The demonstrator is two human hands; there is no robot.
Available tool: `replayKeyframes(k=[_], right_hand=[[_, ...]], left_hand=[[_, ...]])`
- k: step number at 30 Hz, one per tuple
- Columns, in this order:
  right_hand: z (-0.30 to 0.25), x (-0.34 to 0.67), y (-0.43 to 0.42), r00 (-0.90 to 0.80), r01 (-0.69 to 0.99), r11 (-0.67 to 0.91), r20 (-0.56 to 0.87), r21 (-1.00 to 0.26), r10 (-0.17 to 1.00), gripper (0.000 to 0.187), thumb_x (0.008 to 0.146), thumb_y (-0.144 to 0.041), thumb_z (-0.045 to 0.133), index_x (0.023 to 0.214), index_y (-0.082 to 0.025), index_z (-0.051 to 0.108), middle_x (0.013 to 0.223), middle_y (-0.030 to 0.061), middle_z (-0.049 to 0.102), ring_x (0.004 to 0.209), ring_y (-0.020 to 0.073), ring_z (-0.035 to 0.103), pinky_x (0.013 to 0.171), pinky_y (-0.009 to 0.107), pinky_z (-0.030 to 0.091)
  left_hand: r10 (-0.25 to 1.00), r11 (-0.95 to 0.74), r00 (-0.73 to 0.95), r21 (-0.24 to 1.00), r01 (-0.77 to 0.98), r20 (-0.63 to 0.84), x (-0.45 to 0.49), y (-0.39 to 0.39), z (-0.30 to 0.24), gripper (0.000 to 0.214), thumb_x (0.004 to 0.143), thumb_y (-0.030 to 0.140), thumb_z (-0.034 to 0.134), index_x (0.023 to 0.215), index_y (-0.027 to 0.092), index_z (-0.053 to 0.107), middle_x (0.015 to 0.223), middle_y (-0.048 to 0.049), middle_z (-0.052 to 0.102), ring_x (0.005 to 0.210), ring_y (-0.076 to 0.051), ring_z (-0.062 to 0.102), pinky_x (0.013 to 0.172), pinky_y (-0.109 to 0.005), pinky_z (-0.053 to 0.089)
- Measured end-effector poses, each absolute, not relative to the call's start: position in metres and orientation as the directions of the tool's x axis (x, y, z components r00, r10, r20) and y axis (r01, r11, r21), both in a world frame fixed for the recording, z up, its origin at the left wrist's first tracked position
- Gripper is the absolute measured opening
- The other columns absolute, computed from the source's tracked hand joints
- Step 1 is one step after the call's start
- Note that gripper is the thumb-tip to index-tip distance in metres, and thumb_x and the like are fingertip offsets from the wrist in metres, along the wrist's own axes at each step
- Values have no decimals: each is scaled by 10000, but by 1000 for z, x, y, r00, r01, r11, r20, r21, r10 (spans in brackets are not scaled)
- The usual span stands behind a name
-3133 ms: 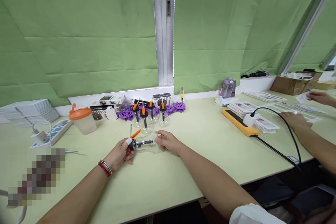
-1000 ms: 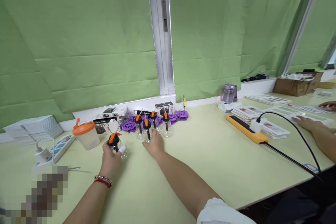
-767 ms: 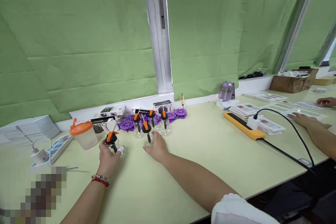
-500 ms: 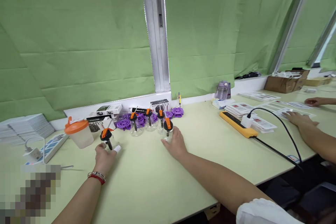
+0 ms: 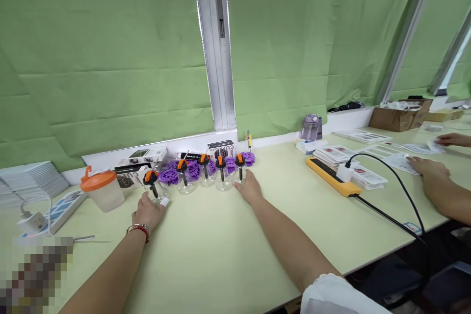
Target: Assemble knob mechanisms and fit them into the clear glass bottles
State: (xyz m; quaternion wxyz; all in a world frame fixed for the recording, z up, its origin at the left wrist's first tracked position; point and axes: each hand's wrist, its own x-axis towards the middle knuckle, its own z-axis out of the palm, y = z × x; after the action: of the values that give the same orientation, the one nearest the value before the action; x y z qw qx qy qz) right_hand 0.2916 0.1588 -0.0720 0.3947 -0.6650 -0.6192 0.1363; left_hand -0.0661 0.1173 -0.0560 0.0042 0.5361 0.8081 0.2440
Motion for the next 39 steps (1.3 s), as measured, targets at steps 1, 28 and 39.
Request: replayKeyframes(k=[1,28,39], right_hand=[[-72,292,161,188,713,75,294,-697,937,774,749,-463,600,1381,-121,311,1406,185,387,1274,291,407,1021,395,334],[-34,214,61,-277,365,371,281,-854,919,386,868,-457,454,1121,-197,589,1147,114,615,1062,251,543,904,412,413],[-24,192,81,-200,-139,-352,-322,-926,925,449,862,-582,397,612,-209,379,367,-91,304,301,53,211,336,185,124]], left_hand=[[868,308,-424,390,868,258,-67,120,-56,725,793,406,442,1390,78,192,1362,-237,389,1236,-367,415,992,-511,305],[844,-34,-518,976,214,143,-40,79,12,704,565,175,571,1240,234,379,840,-18,597,769,-204,627,698,-366,503],[957,261,190,936,-237,-219,2,5,0,569,531,131,505,1077,260,415,732,39,568,516,-170,600,569,-365,502]])
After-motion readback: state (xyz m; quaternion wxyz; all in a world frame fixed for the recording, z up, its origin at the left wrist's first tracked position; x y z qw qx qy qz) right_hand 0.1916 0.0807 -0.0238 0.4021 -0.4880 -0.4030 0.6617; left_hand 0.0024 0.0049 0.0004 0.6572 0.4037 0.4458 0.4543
